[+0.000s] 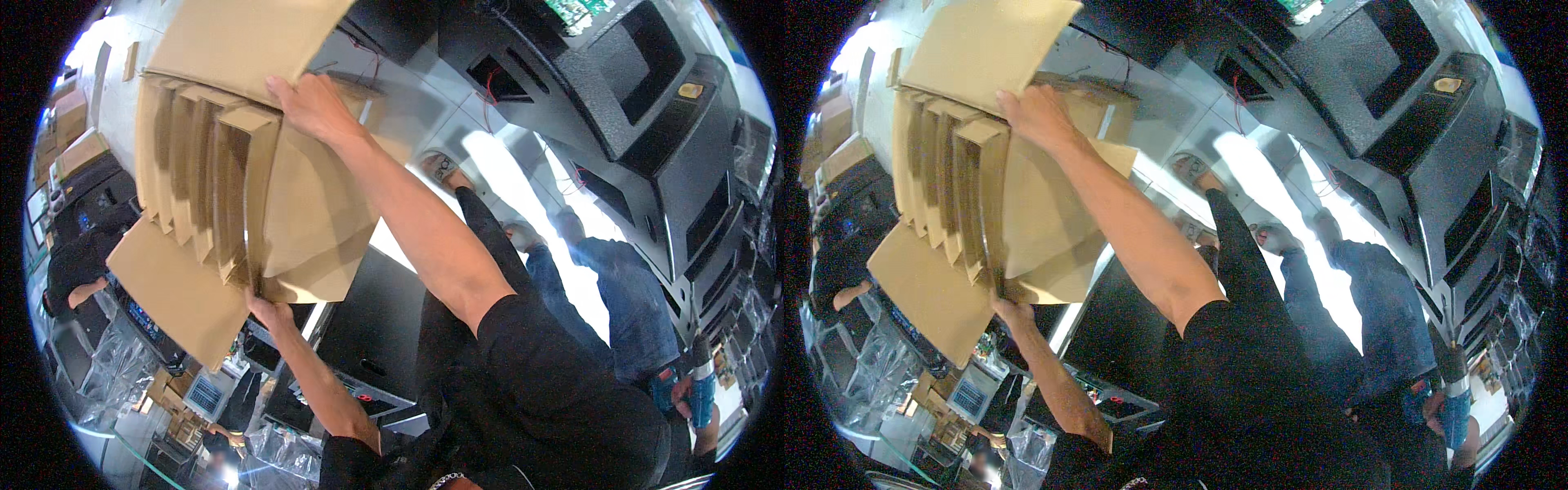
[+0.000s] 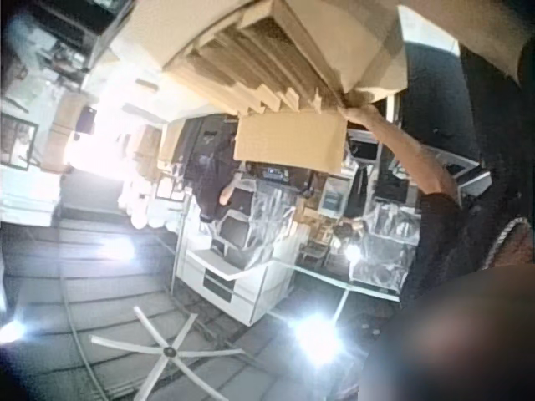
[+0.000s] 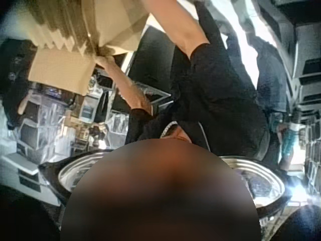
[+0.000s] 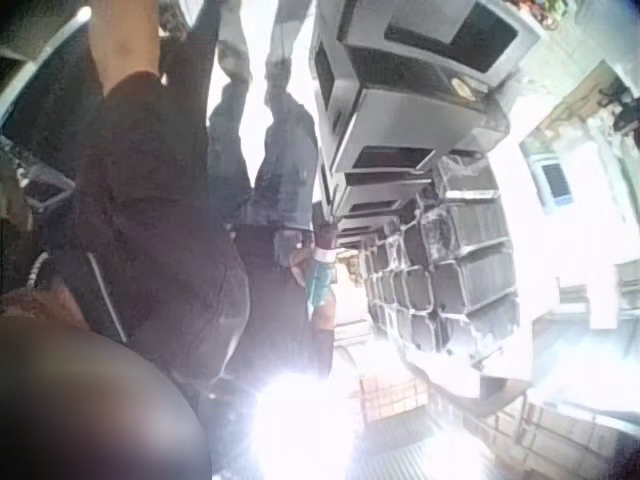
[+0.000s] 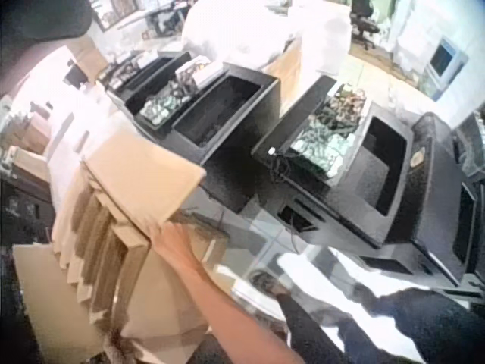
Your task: The person repeatedly picks up black electronic units with exposed circuit boards and places them into a large cardboard box lined with dividers. The person also handles and stacks empty cardboard boxes and dividers.
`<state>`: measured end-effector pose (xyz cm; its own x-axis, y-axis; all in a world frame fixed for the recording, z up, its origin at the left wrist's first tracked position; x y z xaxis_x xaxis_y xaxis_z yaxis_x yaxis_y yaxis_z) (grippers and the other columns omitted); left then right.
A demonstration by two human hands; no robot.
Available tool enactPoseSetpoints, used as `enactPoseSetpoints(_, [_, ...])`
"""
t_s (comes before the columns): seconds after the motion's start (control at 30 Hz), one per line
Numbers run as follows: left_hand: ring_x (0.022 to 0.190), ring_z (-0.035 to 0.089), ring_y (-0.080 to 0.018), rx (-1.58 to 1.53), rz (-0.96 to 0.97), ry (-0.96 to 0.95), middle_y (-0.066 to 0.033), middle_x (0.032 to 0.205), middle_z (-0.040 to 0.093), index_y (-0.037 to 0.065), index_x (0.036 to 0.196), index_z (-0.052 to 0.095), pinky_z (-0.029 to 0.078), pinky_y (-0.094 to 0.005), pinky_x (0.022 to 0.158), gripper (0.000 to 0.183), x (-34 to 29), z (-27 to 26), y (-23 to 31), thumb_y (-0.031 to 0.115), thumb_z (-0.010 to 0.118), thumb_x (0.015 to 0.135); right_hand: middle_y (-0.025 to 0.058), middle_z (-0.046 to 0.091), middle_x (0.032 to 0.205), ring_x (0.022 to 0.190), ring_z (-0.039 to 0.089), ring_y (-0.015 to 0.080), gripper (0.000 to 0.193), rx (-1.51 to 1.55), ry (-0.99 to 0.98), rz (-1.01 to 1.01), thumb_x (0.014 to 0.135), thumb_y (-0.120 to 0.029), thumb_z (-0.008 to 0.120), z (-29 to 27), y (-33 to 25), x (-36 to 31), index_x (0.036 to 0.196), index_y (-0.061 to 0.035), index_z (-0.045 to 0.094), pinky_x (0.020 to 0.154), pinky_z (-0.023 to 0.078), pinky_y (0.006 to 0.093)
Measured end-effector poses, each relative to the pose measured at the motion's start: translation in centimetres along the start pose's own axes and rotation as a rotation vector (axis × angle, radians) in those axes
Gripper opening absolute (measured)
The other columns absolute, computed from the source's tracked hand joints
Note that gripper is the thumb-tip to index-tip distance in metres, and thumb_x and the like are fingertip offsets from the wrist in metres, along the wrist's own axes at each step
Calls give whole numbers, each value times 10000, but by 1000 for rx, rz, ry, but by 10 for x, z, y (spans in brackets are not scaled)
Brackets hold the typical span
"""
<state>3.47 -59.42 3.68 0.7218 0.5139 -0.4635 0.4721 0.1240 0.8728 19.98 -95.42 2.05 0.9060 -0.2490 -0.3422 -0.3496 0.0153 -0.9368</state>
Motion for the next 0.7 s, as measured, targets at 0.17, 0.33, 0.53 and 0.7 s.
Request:
enactPoseSetpoints(0.17, [986,612,-258,104,-67,89,-101,1102,603,14,1204,522,517,-383,858,376,-6,-43,-14,273,385,968,278,648,806,837,636,400,583,40,45,-1,903,-496,453,-5,23,-42,903,40,681,817,461,455])
enactPoseSetpoints(0.33, [703,568,-153,80,-67,239,-35,901,595,77,1105,571,460,-281,571,264,-26,-50,-19,255,457,947,260,656,831,841,645,375,601,47,-11,109,910,-526,446,-15,42,-87,915,26,685,804,465,442])
enactPoseSetpoints(0.53, [930,600,-228,-3,55,150,-107,1063,600,-43,1108,553,511,-363,812,290,-76,-64,-48,152,473,908,275,647,843,866,630,414,616,-71,94,34,899,-549,463,-40,66,-136,879,27,680,808,466,458])
enactPoseSetpoints(0.7, [953,586,-246,132,-72,278,-137,1096,581,-99,1105,539,497,-376,814,339,-151,-67,-64,144,470,879,286,646,839,866,647,396,657,-99,126,159,883,-575,473,-80,83,-197,889,54,664,804,467,447])
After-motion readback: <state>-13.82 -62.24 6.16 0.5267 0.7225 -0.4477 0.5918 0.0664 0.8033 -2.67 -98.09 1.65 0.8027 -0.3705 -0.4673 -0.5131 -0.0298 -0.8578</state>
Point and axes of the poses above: each hand's wrist, its own x-axis towards the middle knuckle, its own z-axis out of the palm, y = z × x, the point moved 1 cm from there along x, towards the middle knuckle
